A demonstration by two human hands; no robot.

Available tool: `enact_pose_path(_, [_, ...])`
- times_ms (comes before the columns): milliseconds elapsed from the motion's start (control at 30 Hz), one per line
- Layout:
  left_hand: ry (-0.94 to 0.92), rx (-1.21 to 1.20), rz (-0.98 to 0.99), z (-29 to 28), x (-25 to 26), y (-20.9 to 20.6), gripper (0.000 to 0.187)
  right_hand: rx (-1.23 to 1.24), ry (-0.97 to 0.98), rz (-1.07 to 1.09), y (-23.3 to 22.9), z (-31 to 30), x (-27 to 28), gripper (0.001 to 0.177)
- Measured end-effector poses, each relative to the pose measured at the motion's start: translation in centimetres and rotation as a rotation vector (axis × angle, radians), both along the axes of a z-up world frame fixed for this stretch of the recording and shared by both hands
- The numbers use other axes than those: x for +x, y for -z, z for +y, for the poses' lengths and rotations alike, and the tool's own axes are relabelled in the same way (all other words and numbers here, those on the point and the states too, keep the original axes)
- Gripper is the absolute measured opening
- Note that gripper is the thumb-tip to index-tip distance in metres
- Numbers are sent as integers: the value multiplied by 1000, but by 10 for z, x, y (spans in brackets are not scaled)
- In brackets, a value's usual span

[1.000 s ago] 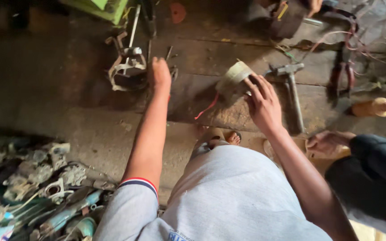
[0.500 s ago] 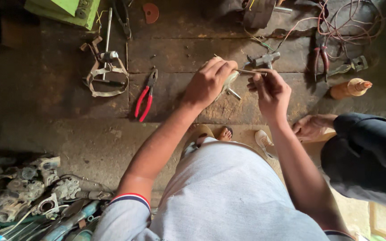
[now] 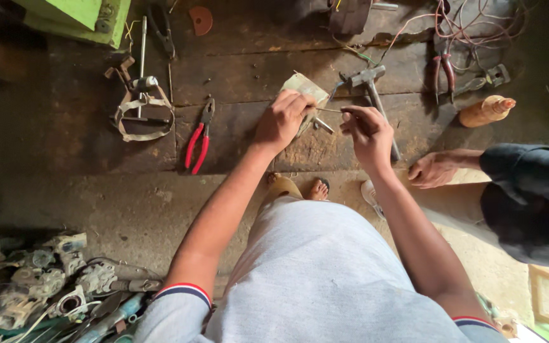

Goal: The person assembles a small electric motor by inserting a rotor into a stator, securing it with a metal cap, and tightening a bolt with a wrench. The person also uses a hammer to tap the cap into place.

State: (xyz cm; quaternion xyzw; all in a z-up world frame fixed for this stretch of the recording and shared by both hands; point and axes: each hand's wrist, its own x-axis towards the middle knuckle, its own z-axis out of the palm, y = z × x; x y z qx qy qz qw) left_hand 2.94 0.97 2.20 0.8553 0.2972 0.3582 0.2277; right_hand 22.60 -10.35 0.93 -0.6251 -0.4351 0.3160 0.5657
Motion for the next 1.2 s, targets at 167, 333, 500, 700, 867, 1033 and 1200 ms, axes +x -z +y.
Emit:
enact_pose_path(167, [-168, 105, 78, -1, -9, 11, 91, -7, 81, 229, 9, -15, 2, 16])
enact_pose_path(333, [-166, -182, 105, -2, -16, 30, 114, -41, 124, 174, 26, -23, 0, 16])
enact_pose_path(500, [-173, -198, 92, 3, -20, 41, 122, -63, 106, 323, 44, -15, 4, 19])
enact_pose_path(700, [-94, -175, 9, 14, -25, 37, 112, -134, 132, 536, 36, -16, 3, 22])
enact_pose_path(867, [-44, -252, -20, 14, -28, 36, 113, -266, 52, 386, 19, -21, -32, 21])
enact_pose_path(1033, [-20, -279, -39, 12, -30, 45, 109, -184, 32, -241, 2, -10, -59, 24])
enact_pose_path(1200, [13, -229, -53, 16, -36, 42, 109, -180, -41, -357, -6, 17, -70, 15])
